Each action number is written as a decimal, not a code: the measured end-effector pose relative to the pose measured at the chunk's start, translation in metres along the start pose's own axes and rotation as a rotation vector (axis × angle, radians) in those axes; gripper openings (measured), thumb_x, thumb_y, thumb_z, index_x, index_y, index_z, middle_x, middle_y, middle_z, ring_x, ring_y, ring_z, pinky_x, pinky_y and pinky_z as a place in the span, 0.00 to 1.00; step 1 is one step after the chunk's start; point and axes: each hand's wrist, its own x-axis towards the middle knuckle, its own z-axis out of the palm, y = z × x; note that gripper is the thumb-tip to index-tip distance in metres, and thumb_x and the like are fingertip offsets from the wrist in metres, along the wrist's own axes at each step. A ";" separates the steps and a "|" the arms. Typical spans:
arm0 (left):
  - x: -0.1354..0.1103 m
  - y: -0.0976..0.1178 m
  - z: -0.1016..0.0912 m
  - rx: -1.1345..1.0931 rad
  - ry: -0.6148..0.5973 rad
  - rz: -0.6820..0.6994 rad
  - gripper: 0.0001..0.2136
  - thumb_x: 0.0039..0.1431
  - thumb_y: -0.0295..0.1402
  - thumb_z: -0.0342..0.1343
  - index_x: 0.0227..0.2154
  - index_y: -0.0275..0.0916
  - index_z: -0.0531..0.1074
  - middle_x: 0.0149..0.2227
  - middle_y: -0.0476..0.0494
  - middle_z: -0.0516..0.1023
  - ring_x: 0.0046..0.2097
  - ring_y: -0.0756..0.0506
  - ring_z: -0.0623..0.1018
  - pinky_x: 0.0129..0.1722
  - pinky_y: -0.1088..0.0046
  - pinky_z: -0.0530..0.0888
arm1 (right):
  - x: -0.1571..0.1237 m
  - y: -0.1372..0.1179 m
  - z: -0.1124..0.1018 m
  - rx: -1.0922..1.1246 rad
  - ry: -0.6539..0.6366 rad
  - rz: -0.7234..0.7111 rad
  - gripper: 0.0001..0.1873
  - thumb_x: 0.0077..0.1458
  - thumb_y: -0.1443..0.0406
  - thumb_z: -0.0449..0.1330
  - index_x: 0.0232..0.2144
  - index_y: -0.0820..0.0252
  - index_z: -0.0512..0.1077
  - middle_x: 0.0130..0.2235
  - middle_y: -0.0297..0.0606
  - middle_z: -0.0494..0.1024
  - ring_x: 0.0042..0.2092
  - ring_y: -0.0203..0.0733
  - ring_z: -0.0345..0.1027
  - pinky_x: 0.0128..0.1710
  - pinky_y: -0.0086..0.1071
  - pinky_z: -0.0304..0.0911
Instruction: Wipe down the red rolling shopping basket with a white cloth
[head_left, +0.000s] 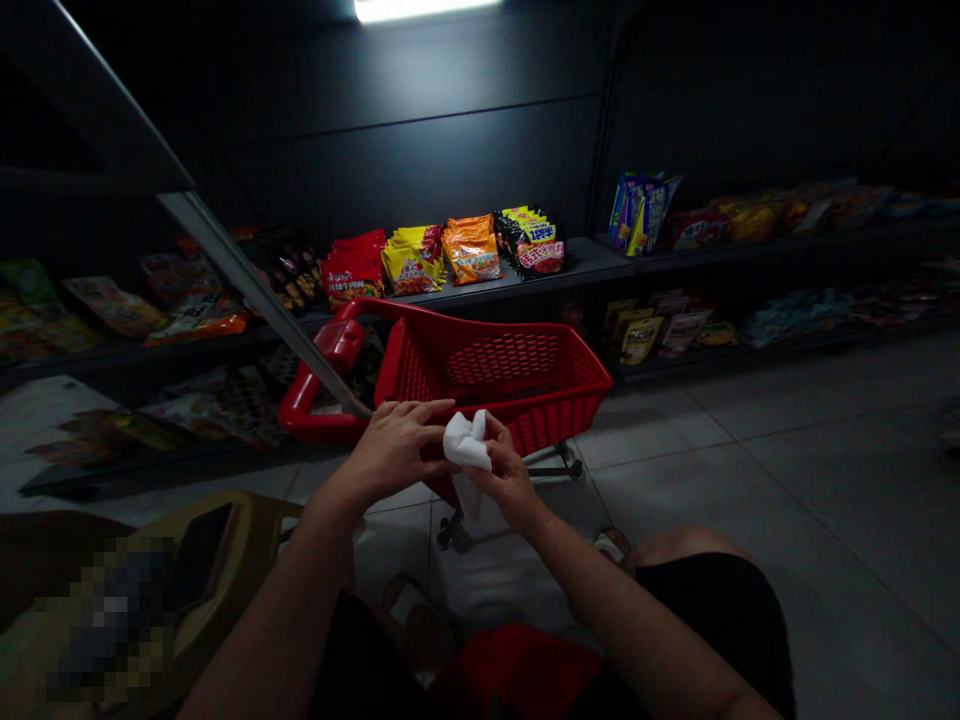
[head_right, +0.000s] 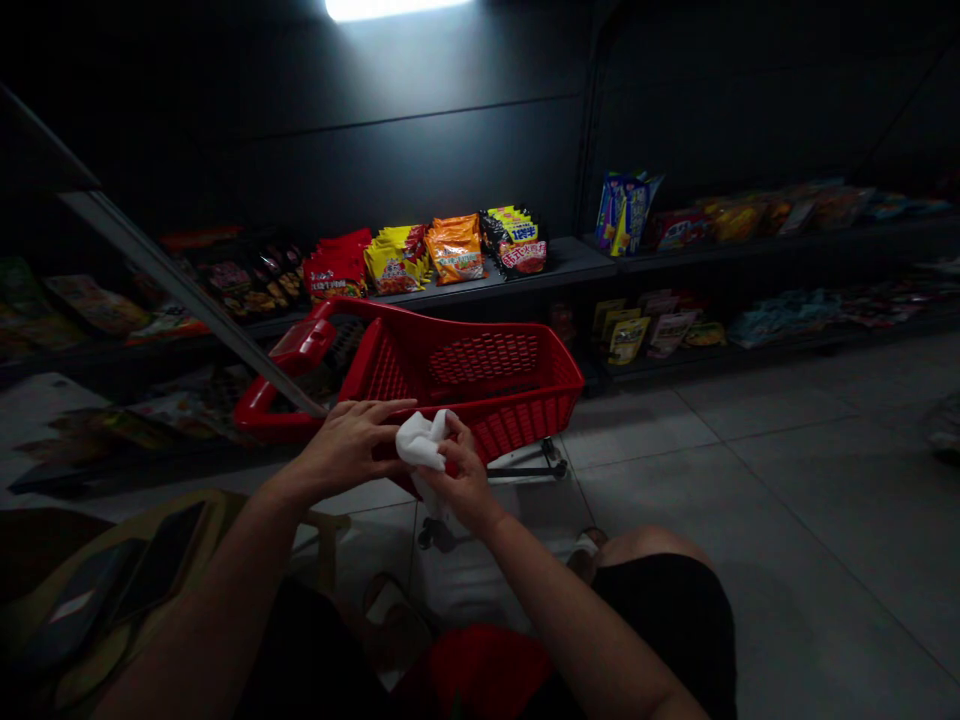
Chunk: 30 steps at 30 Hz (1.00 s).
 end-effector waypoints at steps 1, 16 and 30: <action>0.000 -0.001 -0.001 -0.009 -0.012 0.019 0.16 0.57 0.46 0.62 0.49 0.63 0.77 0.64 0.55 0.70 0.58 0.37 0.72 0.55 0.55 0.62 | 0.000 0.001 0.000 0.061 -0.045 0.023 0.14 0.48 0.56 0.71 0.36 0.54 0.79 0.64 0.40 0.64 0.64 0.50 0.59 0.64 0.43 0.56; 0.010 0.011 0.021 0.228 0.125 -0.228 0.22 0.69 0.43 0.46 0.62 0.45 0.66 0.59 0.39 0.76 0.53 0.35 0.76 0.52 0.54 0.63 | 0.004 0.046 -0.086 0.361 0.610 0.323 0.28 0.46 0.50 0.67 0.45 0.59 0.71 0.34 0.33 0.76 0.31 0.38 0.70 0.32 0.32 0.69; 0.012 0.008 0.034 0.241 0.245 -0.250 0.18 0.71 0.37 0.42 0.52 0.47 0.76 0.40 0.43 0.83 0.42 0.40 0.77 0.44 0.58 0.62 | 0.013 0.053 -0.086 0.000 0.556 0.340 0.30 0.43 0.52 0.69 0.46 0.60 0.72 0.36 0.35 0.79 0.34 0.39 0.71 0.34 0.31 0.67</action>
